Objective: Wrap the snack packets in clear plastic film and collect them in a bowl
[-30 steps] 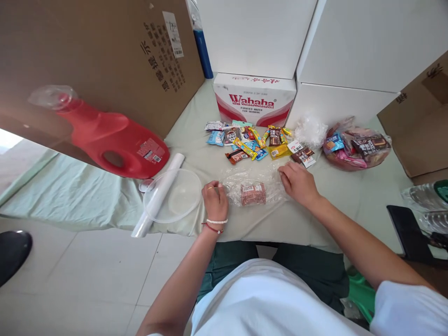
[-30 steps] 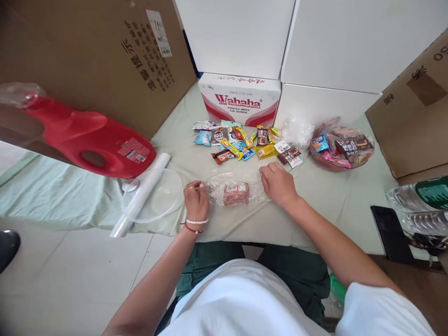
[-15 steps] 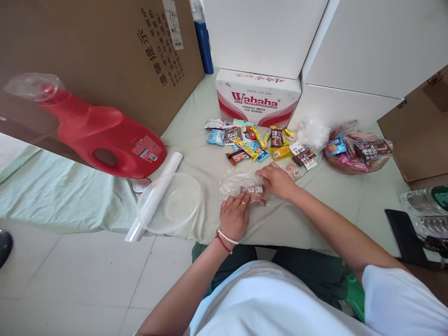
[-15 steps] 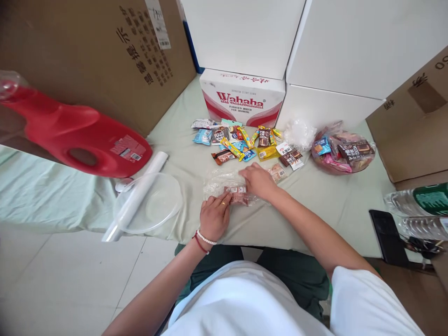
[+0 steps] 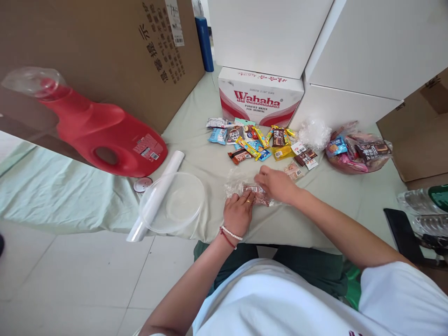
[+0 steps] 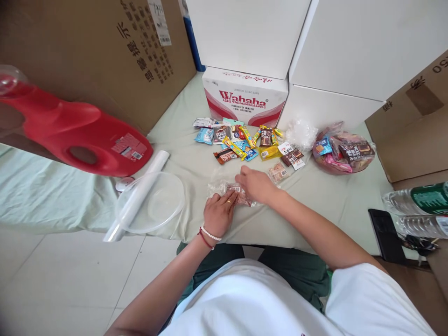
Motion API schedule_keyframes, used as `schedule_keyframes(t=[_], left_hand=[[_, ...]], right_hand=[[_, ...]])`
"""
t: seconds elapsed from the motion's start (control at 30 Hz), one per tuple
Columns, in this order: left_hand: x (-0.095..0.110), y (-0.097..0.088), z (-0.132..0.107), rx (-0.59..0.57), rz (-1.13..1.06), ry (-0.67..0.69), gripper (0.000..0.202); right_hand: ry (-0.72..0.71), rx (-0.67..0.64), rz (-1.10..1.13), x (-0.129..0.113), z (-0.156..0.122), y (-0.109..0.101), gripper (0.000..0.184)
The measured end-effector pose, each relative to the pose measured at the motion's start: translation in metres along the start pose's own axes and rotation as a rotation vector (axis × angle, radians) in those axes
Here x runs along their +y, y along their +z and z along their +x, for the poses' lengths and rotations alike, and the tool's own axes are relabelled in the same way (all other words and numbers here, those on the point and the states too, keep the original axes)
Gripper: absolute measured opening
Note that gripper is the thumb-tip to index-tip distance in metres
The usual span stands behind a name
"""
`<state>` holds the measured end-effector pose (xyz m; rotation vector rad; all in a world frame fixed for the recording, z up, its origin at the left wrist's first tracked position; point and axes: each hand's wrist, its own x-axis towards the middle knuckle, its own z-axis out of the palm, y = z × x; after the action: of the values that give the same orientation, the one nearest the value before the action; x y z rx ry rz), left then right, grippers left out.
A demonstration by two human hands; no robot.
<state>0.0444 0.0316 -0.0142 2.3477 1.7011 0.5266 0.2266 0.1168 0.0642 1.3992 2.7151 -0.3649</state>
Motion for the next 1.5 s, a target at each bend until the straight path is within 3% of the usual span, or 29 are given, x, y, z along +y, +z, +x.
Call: schedule_keyframes(t=[0.17,0.3,0.37,0.43,0.53,0.6,0.8,0.9,1.03,1.1,1.17,1.23,1.27,1.4,1.5], left_hand=[[-0.02,0.008,-0.002,0.022,-0.341,-0.024,0.033],[-0.042,0.01,0.0,0.243,-0.593,-0.319,0.034],[-0.044,0.008,0.005,0.387,-0.566,-0.489,0.032],[-0.04,0.005,0.012,0.452,-0.478,-0.593,0.036],[-0.028,0.002,0.02,0.356,-0.322,-0.665,0.041],[-0.021,0.001,0.021,0.269,-0.262,-0.633,0.036],[0.001,-0.009,0.013,0.257,-0.402,-0.443,0.003],[0.021,-0.008,0.01,0.179,-0.47,-0.237,0.011],[0.039,0.002,0.002,0.129,-0.201,0.012,0.03],[0.041,0.008,-0.005,0.107,-0.029,0.072,0.038],[0.041,0.011,-0.011,0.083,0.077,0.101,0.044],[0.04,0.014,-0.014,0.064,0.131,0.109,0.047],[0.04,0.014,-0.015,0.061,0.144,0.109,0.048],[0.038,0.018,-0.014,0.071,0.15,0.136,0.047],[0.035,0.021,-0.013,0.088,0.136,0.173,0.045]], right_hand=[[-0.099,-0.031,0.105,-0.015,-0.049,0.051,0.046],[-0.103,0.009,0.23,-0.016,-0.058,0.075,0.045],[-0.102,0.023,0.244,-0.017,-0.058,0.077,0.044],[-0.1,0.012,0.232,-0.017,-0.057,0.076,0.044],[-0.115,-0.006,0.221,-0.017,-0.057,0.074,0.043],[-0.117,0.002,0.24,-0.016,-0.058,0.074,0.04],[-0.041,0.051,0.401,-0.019,-0.055,0.085,0.028],[-0.092,0.118,0.428,-0.02,-0.059,0.086,0.029],[-0.196,0.22,0.565,-0.007,-0.077,0.078,0.038],[-0.052,0.337,0.602,0.002,-0.088,0.076,0.043],[0.254,0.459,0.478,0.008,-0.097,0.076,0.04],[0.507,0.464,0.289,0.01,-0.105,0.078,0.038],[0.558,0.425,0.228,0.009,-0.108,0.078,0.035],[0.519,0.382,0.316,0.002,-0.107,0.063,0.014],[0.409,0.379,0.45,-0.012,-0.078,0.041,0.015]])
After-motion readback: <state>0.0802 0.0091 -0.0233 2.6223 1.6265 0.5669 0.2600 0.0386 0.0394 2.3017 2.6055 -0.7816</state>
